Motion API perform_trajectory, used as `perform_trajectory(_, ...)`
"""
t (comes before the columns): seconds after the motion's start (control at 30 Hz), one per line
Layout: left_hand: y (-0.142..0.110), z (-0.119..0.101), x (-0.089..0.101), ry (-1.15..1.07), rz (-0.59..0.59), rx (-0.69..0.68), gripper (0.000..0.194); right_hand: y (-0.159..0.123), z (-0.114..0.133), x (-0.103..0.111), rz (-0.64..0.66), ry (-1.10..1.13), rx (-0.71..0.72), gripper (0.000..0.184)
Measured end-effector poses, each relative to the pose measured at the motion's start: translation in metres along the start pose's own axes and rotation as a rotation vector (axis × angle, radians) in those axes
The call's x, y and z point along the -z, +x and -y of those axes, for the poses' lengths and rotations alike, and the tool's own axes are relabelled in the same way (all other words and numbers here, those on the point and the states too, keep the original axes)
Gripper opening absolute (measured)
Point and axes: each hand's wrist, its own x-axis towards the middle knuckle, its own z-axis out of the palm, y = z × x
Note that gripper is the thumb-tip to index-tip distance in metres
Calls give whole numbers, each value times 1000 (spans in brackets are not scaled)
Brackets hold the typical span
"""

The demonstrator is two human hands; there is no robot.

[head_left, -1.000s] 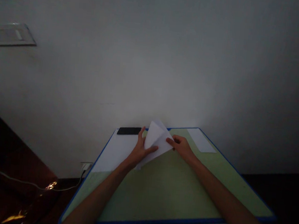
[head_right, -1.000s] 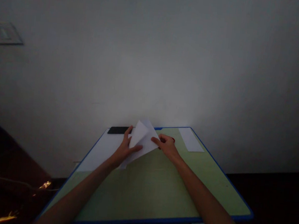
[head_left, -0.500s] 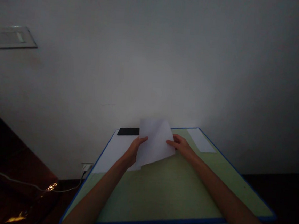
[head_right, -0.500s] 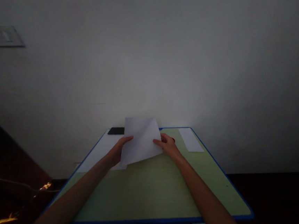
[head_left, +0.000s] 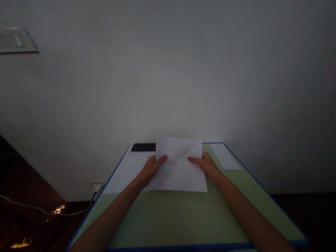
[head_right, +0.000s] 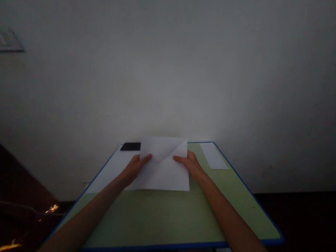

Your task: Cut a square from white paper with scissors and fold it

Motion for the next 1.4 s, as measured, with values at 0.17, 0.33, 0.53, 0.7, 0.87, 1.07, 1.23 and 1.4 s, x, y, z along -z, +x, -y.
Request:
perform_trajectory(0.17, -1, -2, 0, 38, -28, -17, 45, -2, 5, -2, -19, 16, 32, 38)
perform_trajectory(0.33, -4, -5, -1, 32, -41, -5, 47, -3, 10, -2, -66, -13, 1, 37)
perform_trajectory(0.53, 1, -2, 0, -48, -47, 4, 47, 0, 14, 6, -115, -8, 13, 36)
perform_trajectory(0.7, 3, -2, 1, -46, -85, -22, 49, 2, 15, 12, -182, -3, -16, 31)
perform_trajectory(0.87, 4, -3, 3, 61, -176, -131, 50, 5, 11, 15, -97, 19, 59, 37)
perform_trajectory(1.07, 9, 0, 7, 143, -219, -246, 49, 12, 7, 24, 3, -23, 92, 44)
perform_trajectory(1.23, 10, 2, 6, 187, -265, -300, 47, 14, 2, 27, -57, -101, 135, 49)
perform_trajectory(1.4, 11, 0, 6, 180, -278, -295, 45, 12, 1, 25, -48, -99, 152, 44)
